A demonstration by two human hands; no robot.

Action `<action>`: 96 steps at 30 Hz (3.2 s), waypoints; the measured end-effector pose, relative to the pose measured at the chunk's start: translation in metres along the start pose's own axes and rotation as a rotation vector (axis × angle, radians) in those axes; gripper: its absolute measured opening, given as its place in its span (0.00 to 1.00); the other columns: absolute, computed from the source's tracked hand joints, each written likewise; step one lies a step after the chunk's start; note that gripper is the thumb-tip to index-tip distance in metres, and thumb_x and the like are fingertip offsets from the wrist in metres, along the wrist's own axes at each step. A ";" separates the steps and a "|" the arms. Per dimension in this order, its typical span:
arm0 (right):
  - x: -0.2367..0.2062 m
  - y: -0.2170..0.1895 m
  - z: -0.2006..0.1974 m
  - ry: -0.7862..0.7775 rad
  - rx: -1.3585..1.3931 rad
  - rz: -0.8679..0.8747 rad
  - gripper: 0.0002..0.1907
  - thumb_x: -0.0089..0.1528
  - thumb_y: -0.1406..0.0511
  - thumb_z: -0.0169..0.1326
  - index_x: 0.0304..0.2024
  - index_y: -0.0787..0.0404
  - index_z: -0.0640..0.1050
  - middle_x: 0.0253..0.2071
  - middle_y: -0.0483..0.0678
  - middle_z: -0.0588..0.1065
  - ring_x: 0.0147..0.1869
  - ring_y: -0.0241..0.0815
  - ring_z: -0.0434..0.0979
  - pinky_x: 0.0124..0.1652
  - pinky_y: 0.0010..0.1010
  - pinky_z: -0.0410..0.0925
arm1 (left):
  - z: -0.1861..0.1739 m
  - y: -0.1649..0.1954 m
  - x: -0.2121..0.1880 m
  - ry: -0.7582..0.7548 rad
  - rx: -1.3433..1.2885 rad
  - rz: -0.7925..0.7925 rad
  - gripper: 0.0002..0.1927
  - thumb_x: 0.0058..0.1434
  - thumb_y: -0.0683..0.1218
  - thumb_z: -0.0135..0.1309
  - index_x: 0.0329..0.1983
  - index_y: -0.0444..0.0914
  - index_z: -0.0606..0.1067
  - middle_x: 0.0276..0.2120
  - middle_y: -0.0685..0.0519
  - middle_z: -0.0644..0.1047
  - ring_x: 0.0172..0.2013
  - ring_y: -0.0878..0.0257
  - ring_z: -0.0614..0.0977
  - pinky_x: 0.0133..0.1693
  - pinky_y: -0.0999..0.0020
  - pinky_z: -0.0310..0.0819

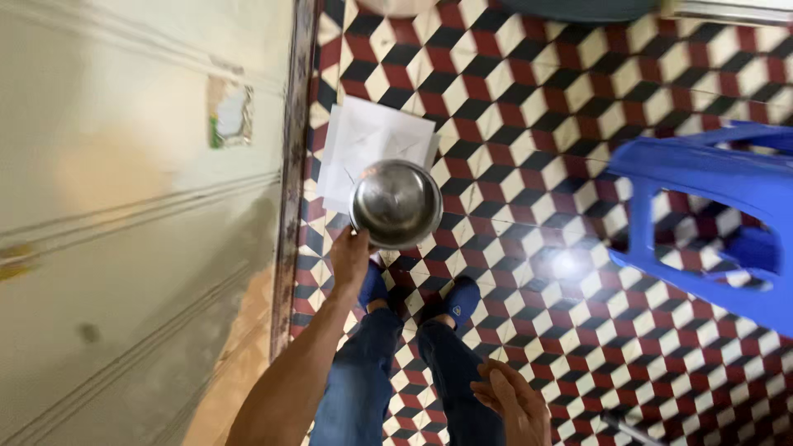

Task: The person flips an induction cooktop, plugs in a heat gun, and uses it to blow hot air onto the cooktop surface. Then the person fills a metal bowl with water at a sink, places the bowl on the cooktop, and turns the cooktop on to heat the water.

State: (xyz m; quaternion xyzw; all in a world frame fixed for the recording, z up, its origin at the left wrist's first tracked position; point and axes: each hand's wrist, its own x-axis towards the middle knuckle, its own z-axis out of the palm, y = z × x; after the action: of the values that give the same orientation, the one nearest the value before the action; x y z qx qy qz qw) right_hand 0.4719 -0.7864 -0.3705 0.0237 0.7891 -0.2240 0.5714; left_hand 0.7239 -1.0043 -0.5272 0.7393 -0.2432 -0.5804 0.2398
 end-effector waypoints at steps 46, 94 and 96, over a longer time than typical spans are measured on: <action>-0.247 0.029 -0.610 0.312 0.521 -0.431 0.31 0.64 0.53 0.53 0.61 0.68 0.75 0.53 0.57 0.80 0.52 0.49 0.83 0.52 0.38 0.74 | 0.429 0.150 -0.678 -0.654 0.296 0.240 0.21 0.61 0.43 0.59 0.53 0.27 0.69 0.45 0.42 0.79 0.39 0.56 0.86 0.38 0.67 0.86; 0.107 -0.417 -0.995 0.271 0.690 -0.260 0.31 0.62 0.55 0.56 0.59 0.72 0.75 0.51 0.60 0.80 0.50 0.54 0.84 0.52 0.40 0.76 | 1.099 0.492 -0.527 -0.713 0.201 0.084 0.13 0.56 0.40 0.55 0.41 0.24 0.77 0.37 0.41 0.82 0.35 0.53 0.87 0.38 0.65 0.84; 0.118 -0.466 -1.029 0.269 0.687 -0.300 0.31 0.61 0.55 0.56 0.58 0.73 0.75 0.49 0.60 0.81 0.50 0.54 0.84 0.52 0.40 0.76 | 1.153 0.511 -0.523 -0.680 0.105 0.046 0.14 0.58 0.40 0.58 0.41 0.23 0.74 0.37 0.39 0.80 0.35 0.51 0.87 0.38 0.63 0.84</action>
State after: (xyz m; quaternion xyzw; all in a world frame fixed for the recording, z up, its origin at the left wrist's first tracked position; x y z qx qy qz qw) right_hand -0.6222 -0.8393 -0.0725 0.1271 0.7308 -0.5508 0.3826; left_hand -0.5506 -1.1462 -0.0577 0.5091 -0.3554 -0.7747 0.1194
